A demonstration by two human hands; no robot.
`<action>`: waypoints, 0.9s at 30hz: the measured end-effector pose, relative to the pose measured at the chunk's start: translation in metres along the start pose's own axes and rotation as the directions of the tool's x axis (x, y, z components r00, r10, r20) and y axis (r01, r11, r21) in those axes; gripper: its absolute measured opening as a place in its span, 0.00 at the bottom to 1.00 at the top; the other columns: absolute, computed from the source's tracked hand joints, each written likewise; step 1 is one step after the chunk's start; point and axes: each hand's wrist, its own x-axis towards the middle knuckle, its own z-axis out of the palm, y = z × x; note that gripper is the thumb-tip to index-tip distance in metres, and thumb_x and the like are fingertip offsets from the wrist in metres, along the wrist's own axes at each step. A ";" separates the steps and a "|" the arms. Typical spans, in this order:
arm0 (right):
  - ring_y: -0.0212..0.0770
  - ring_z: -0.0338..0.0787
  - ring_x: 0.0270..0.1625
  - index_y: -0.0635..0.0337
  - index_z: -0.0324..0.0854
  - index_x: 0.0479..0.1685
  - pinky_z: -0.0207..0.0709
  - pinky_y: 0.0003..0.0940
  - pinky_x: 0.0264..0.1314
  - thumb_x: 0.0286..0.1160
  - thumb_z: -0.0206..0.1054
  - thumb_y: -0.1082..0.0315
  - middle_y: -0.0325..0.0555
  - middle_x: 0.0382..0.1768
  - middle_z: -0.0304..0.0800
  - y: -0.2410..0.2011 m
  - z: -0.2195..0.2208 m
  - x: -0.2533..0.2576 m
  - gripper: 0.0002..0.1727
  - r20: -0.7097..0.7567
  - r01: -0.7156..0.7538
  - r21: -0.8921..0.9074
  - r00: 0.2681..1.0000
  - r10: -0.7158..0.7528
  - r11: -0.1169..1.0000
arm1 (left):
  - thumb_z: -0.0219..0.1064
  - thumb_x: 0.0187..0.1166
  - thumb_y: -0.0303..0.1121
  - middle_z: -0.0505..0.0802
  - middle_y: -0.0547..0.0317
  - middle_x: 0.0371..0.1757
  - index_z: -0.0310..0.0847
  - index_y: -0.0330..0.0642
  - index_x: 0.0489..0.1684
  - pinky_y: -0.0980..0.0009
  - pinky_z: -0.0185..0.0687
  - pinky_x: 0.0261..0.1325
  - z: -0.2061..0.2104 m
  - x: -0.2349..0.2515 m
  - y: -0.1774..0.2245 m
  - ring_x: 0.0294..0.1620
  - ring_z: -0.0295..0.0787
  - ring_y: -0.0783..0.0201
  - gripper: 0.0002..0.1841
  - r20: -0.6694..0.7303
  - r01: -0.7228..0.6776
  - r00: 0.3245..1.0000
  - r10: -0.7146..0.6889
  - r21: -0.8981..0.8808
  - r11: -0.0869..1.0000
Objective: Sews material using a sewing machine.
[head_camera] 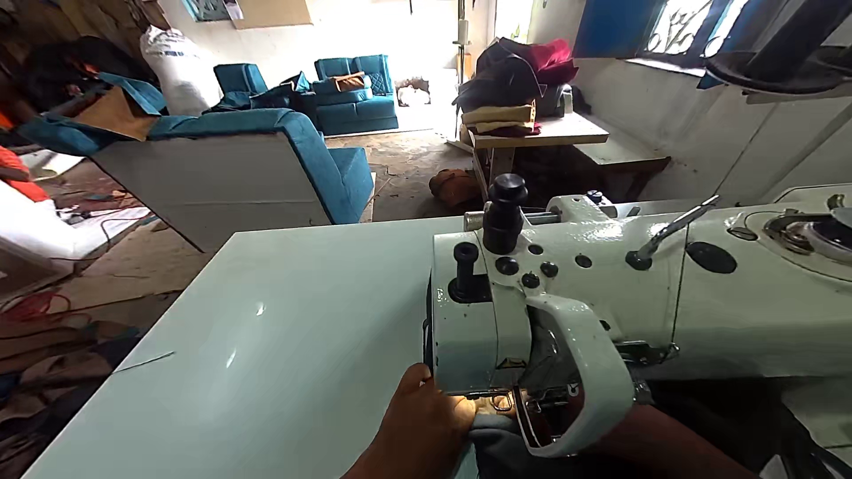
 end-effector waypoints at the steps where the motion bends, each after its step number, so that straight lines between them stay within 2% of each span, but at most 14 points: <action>1: 0.64 0.91 0.56 0.68 0.87 0.47 0.78 0.65 0.57 0.88 0.52 0.66 0.66 0.47 0.91 -0.001 -0.001 0.001 0.18 0.038 -0.038 -0.008 0.999 0.038 0.999 | 0.68 0.68 0.35 0.92 0.64 0.25 0.90 0.53 0.23 0.58 0.82 0.47 0.000 0.000 0.000 0.33 0.92 0.60 0.06 -0.004 0.005 1.000 -0.005 -0.003 1.000; 6: 0.65 0.89 0.59 0.68 0.87 0.52 0.77 0.66 0.61 0.90 0.50 0.66 0.67 0.51 0.91 -0.006 -0.005 0.002 0.19 0.106 -0.082 -0.038 0.991 0.085 0.996 | 0.68 0.67 0.37 0.92 0.67 0.26 0.88 0.57 0.22 0.59 0.80 0.48 0.002 0.000 0.000 0.35 0.91 0.62 0.06 -0.021 -0.007 1.000 0.008 0.030 1.000; 8: 0.65 0.89 0.60 0.68 0.87 0.52 0.76 0.65 0.63 0.89 0.51 0.68 0.66 0.52 0.90 -0.005 -0.007 0.001 0.18 0.125 -0.045 -0.037 0.991 0.049 0.998 | 0.66 0.71 0.38 0.92 0.67 0.30 0.89 0.58 0.29 0.56 0.81 0.53 0.004 -0.002 -0.002 0.39 0.92 0.60 0.06 0.012 -0.037 0.999 0.038 -0.031 0.999; 10: 0.62 0.93 0.49 0.67 0.89 0.42 0.82 0.60 0.52 0.83 0.58 0.72 0.62 0.41 0.93 0.005 -0.001 -0.003 0.13 0.002 0.194 -0.071 0.981 -0.194 0.978 | 0.64 0.76 0.39 0.95 0.67 0.39 0.90 0.58 0.42 0.50 0.78 0.59 0.004 -0.006 -0.006 0.46 0.91 0.59 0.08 0.066 -0.071 0.994 0.085 -0.198 0.978; 12: 0.59 0.94 0.43 0.65 0.90 0.36 0.84 0.58 0.47 0.81 0.60 0.73 0.59 0.36 0.93 0.020 0.014 0.003 0.12 -0.098 0.377 -0.063 0.919 -0.382 0.924 | 0.64 0.80 0.42 0.96 0.65 0.49 0.90 0.54 0.47 0.43 0.77 0.64 -0.001 -0.007 -0.007 0.55 0.92 0.57 0.10 0.141 -0.093 0.978 0.153 -0.360 0.928; 14: 0.58 0.94 0.43 0.65 0.89 0.35 0.83 0.58 0.47 0.82 0.59 0.71 0.57 0.36 0.93 0.027 0.021 0.007 0.13 -0.096 0.422 -0.055 0.900 -0.426 0.905 | 0.63 0.82 0.39 0.96 0.63 0.51 0.91 0.50 0.43 0.45 0.76 0.68 -0.006 -0.005 -0.009 0.60 0.91 0.57 0.10 0.177 -0.120 0.960 0.215 -0.435 0.893; 16: 0.59 0.93 0.46 0.67 0.88 0.36 0.81 0.58 0.52 0.83 0.58 0.71 0.59 0.39 0.93 0.017 0.012 0.001 0.14 -0.033 0.358 -0.008 0.933 -0.358 0.934 | 0.60 0.82 0.35 0.97 0.60 0.47 0.91 0.47 0.39 0.52 0.74 0.68 -0.009 -0.002 -0.010 0.59 0.91 0.58 0.11 0.170 -0.158 0.949 0.265 -0.471 0.868; 18: 0.60 0.92 0.47 0.70 0.89 0.38 0.80 0.57 0.54 0.83 0.61 0.72 0.62 0.38 0.92 0.002 -0.003 -0.009 0.13 0.007 0.286 0.054 0.958 -0.287 0.957 | 0.60 0.82 0.33 0.97 0.57 0.45 0.90 0.44 0.37 0.52 0.76 0.69 -0.013 0.002 -0.013 0.56 0.93 0.57 0.11 0.190 -0.163 0.938 0.291 -0.500 0.851; 23: 0.57 0.93 0.42 0.67 0.89 0.35 0.83 0.52 0.48 0.79 0.62 0.73 0.59 0.35 0.92 0.002 -0.008 -0.013 0.10 -0.059 0.365 0.007 0.929 -0.364 0.931 | 0.61 0.80 0.34 0.95 0.58 0.37 0.88 0.45 0.33 0.56 0.76 0.64 -0.017 0.006 -0.017 0.46 0.92 0.58 0.10 0.223 -0.166 0.926 0.306 -0.486 0.858; 25: 0.58 0.92 0.45 0.70 0.88 0.37 0.81 0.53 0.52 0.81 0.61 0.73 0.61 0.37 0.92 -0.002 -0.011 -0.014 0.12 -0.027 0.320 0.053 0.947 -0.319 0.946 | 0.61 0.80 0.34 0.96 0.59 0.39 0.89 0.46 0.34 0.56 0.76 0.64 -0.018 0.005 -0.018 0.48 0.93 0.59 0.10 0.226 -0.161 0.925 0.304 -0.493 0.855; 27: 0.58 0.92 0.44 0.70 0.88 0.35 0.82 0.52 0.50 0.80 0.61 0.73 0.60 0.35 0.91 -0.001 -0.009 -0.013 0.12 -0.049 0.329 0.059 0.944 -0.327 0.942 | 0.63 0.79 0.34 0.97 0.58 0.40 0.91 0.45 0.34 0.54 0.77 0.63 -0.021 0.005 -0.019 0.50 0.94 0.58 0.10 0.237 -0.143 0.925 0.297 -0.508 0.849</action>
